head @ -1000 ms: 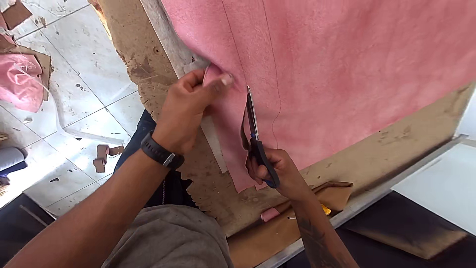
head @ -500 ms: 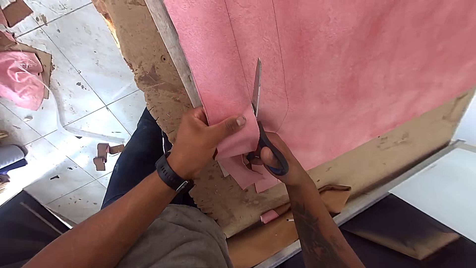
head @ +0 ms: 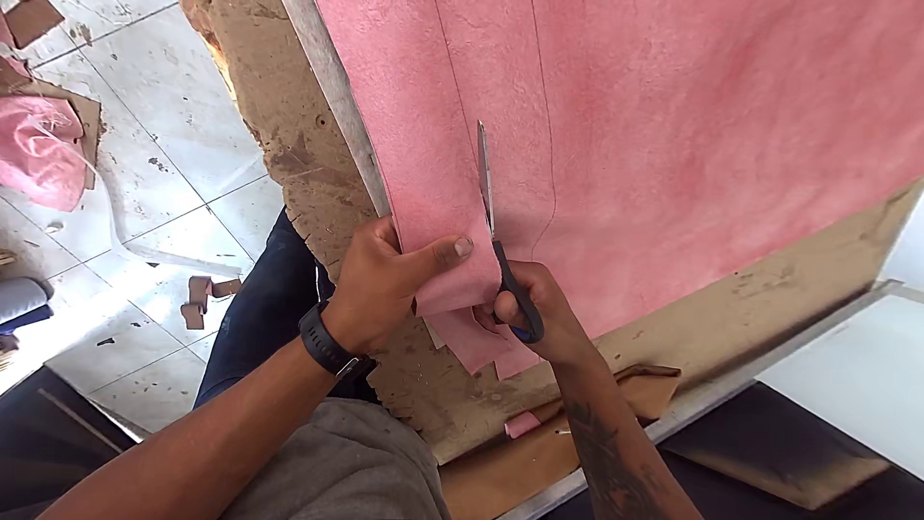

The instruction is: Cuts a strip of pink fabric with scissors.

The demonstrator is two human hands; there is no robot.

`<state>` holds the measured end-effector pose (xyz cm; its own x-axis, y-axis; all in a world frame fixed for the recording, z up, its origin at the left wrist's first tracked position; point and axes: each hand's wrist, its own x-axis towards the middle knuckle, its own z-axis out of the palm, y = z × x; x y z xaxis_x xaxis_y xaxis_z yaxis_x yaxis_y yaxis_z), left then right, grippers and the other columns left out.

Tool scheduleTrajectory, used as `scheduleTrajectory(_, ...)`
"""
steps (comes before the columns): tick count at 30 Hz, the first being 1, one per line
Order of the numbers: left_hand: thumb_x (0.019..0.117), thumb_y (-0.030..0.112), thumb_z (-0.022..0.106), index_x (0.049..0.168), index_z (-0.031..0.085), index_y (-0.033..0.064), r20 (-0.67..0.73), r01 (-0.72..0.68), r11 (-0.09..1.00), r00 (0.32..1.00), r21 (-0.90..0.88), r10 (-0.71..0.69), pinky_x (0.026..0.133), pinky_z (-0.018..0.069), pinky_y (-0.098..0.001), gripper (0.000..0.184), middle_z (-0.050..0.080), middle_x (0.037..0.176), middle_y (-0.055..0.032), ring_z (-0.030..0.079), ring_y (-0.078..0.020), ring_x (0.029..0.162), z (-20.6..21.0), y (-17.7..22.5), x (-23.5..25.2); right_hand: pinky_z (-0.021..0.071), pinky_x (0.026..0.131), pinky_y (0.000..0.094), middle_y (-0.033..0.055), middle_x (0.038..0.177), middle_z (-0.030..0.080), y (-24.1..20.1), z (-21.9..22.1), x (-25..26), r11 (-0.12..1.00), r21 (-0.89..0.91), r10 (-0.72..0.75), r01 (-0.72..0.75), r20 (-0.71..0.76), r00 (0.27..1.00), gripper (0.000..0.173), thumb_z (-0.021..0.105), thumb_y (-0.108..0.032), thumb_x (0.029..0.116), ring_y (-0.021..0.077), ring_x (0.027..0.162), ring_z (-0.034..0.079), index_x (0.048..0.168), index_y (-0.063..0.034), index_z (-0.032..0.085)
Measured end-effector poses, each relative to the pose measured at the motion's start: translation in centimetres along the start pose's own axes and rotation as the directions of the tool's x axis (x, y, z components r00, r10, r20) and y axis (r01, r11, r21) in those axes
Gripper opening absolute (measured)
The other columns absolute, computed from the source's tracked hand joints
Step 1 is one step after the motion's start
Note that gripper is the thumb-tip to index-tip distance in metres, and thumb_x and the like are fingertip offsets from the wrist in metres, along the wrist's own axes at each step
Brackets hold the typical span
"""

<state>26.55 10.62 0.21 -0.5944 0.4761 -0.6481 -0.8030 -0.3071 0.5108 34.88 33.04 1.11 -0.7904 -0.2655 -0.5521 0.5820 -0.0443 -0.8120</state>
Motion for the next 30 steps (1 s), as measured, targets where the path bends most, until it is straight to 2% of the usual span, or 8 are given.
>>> scheduleTrajectory(6, 0.0931, 0.009, 0.075, 0.116, 0.067, -0.0031, 0.002, 0.000, 1.000, 1.000, -0.005, 0.000, 0.078, 0.0653, -0.0469, 0.027, 0.073, 0.100, -0.0220, 0.075, -0.0312, 0.086, -0.3, -0.3, 0.0, 0.0466, 0.044, 0.0226, 0.0038, 0.064, 0.057, 0.1, 0.7, 0.2, 1.000, -0.005, 0.008, -0.008, -0.051, 0.999, 0.043, 0.071, -0.049, 0.0949, 0.0103, 0.049, 0.052, 0.089, -0.0069, 0.067)
scheduleTrajectory(11, 0.0929, 0.007, 0.075, 0.117, 0.067, -0.0038, 0.003, 0.004, 1.000, 1.000, -0.030, -0.003, 0.080, 0.0647, -0.0476, 0.028, 0.073, 0.102, -0.0228, 0.075, -0.0316, 0.088, -0.7, -0.4, -0.2, 0.0483, 0.045, 0.0234, 0.0053, 0.067, 0.059, 0.2, 0.9, 0.4, 0.999, 0.022, 0.025, -0.024, -0.049, 0.998, 0.040, 0.072, -0.045, 0.0953, 0.0110, 0.051, 0.054, 0.091, -0.0056, 0.069)
scheduleTrajectory(15, 0.0922, 0.007, 0.076, 0.115, 0.067, -0.0046, 0.003, -0.003, 1.000, 1.000, -0.027, 0.003, 0.080, 0.0647, -0.0476, 0.027, 0.073, 0.101, -0.0228, 0.075, -0.0314, 0.088, -0.8, -0.1, -0.4, 0.0506, 0.046, 0.0252, 0.0063, 0.065, 0.060, -0.1, 0.3, 1.5, 0.999, 0.036, 0.022, -0.022, -0.012, 1.000, 0.044, 0.070, -0.050, 0.0953, 0.0128, 0.051, 0.057, 0.090, -0.0060, 0.068)
scheduleTrajectory(17, 0.0921, 0.006, 0.076, 0.115, 0.068, -0.0040, 0.016, -0.007, 1.000, 1.000, -0.020, 0.007, 0.080, 0.0647, -0.0470, 0.026, 0.073, 0.101, -0.0227, 0.075, -0.0312, 0.087, -0.9, -0.1, -0.6, 0.0495, 0.048, 0.0236, 0.0034, 0.065, 0.059, -1.0, -0.2, 2.7, 0.999, 0.035, -0.024, 0.023, 0.023, 0.999, 0.045, 0.066, -0.052, 0.0970, 0.0104, 0.052, 0.056, 0.089, -0.0076, 0.066)
scheduleTrajectory(20, 0.0931, 0.010, 0.075, 0.114, 0.069, 0.0028, 0.037, -0.015, 0.999, 0.999, 0.046, 0.013, 0.070, 0.0645, -0.0393, 0.023, 0.074, 0.097, -0.0177, 0.074, -0.0261, 0.080, -0.8, 0.1, -1.5, 0.0465, 0.046, 0.0196, -0.0007, 0.065, 0.057, -2.7, -0.5, 4.4, 0.998, 0.001, -0.057, 0.057, 0.037, 0.998, 0.047, 0.063, -0.057, 0.0971, 0.0065, 0.052, 0.053, 0.090, -0.0105, 0.064)
scheduleTrajectory(23, 0.0933, 0.010, 0.075, 0.113, 0.070, 0.0016, 0.043, -0.021, 0.999, 0.999, 0.028, 0.020, 0.069, 0.0644, -0.0404, 0.022, 0.074, 0.096, -0.0192, 0.074, -0.0272, 0.079, -0.7, 0.4, -1.6, 0.0466, 0.049, 0.0203, -0.0005, 0.070, 0.059, -3.8, -1.0, 5.3, 0.996, -0.068, -0.054, 0.059, 0.073, 0.996, 0.054, 0.057, -0.063, 0.0974, 0.0078, 0.058, 0.056, 0.092, -0.0102, 0.064)
scheduleTrajectory(25, 0.0932, 0.010, 0.076, 0.113, 0.069, 0.0003, 0.047, -0.023, 1.000, 0.999, 0.011, 0.023, 0.070, 0.0644, -0.0411, 0.023, 0.074, 0.096, -0.0201, 0.074, -0.0280, 0.080, -0.8, 0.4, -1.6, 0.0480, 0.052, 0.0217, 0.0007, 0.076, 0.061, -4.1, -1.4, 5.4, 0.993, -0.107, -0.045, 0.056, 0.104, 0.994, 0.058, 0.054, -0.066, 0.0975, 0.0090, 0.063, 0.057, 0.099, -0.0085, 0.065)
scheduleTrajectory(30, 0.0930, 0.009, 0.076, 0.113, 0.070, 0.0009, 0.051, -0.016, 1.000, 0.999, 0.005, 0.015, 0.069, 0.0642, -0.0395, 0.023, 0.074, 0.095, -0.0192, 0.074, -0.0266, 0.078, -0.9, 0.4, -1.6, 0.0390, 0.045, 0.0203, -0.0015, 0.067, 0.052, -4.1, -1.3, 5.4, 0.994, -0.106, -0.026, 0.037, 0.099, 0.995, 0.056, 0.055, -0.066, 0.0971, 0.0074, 0.053, 0.048, 0.097, -0.0105, 0.062)
